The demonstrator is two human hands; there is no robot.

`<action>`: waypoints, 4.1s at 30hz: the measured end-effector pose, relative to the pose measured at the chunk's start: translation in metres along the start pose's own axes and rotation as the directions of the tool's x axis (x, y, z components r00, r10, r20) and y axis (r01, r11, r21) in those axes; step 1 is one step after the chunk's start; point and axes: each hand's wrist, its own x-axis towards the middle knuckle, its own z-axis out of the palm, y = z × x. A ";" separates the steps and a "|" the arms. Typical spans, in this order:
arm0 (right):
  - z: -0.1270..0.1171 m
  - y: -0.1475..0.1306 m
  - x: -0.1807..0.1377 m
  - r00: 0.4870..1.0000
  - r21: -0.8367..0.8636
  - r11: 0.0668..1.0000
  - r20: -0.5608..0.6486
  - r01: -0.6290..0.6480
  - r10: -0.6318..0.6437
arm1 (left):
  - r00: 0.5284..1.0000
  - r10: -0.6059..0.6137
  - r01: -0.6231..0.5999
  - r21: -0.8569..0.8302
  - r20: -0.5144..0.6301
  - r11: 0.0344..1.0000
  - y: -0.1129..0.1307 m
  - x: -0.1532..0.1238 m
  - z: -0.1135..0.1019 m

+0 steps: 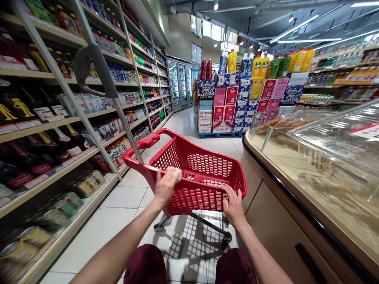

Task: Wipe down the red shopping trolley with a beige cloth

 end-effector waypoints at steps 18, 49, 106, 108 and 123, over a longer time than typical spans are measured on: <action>-0.007 -0.005 0.010 0.999 -0.003 0.999 -0.018 -0.038 0.038 | 0.975 0.168 -0.149 -0.134 0.145 0.980 0.076 0.009 0.023; -0.016 0.017 0.010 1.000 -0.115 0.993 0.011 0.022 -0.021 | 0.982 -0.008 0.022 -0.068 0.187 0.997 0.002 0.010 -0.014; -0.023 0.018 0.007 1.000 -0.340 0.940 -0.019 0.015 -0.023 | 0.986 -0.026 0.046 -0.117 0.165 0.992 0.025 -0.002 -0.015; -0.026 0.023 0.006 0.997 -0.339 0.939 -0.070 -0.051 0.029 | 0.984 -0.037 0.060 -0.130 0.171 0.990 0.026 -0.003 -0.013; -0.016 0.006 0.017 0.992 -0.237 0.963 0.028 0.125 -0.122 | 0.978 -0.019 0.054 -0.163 0.208 0.985 0.023 -0.004 -0.014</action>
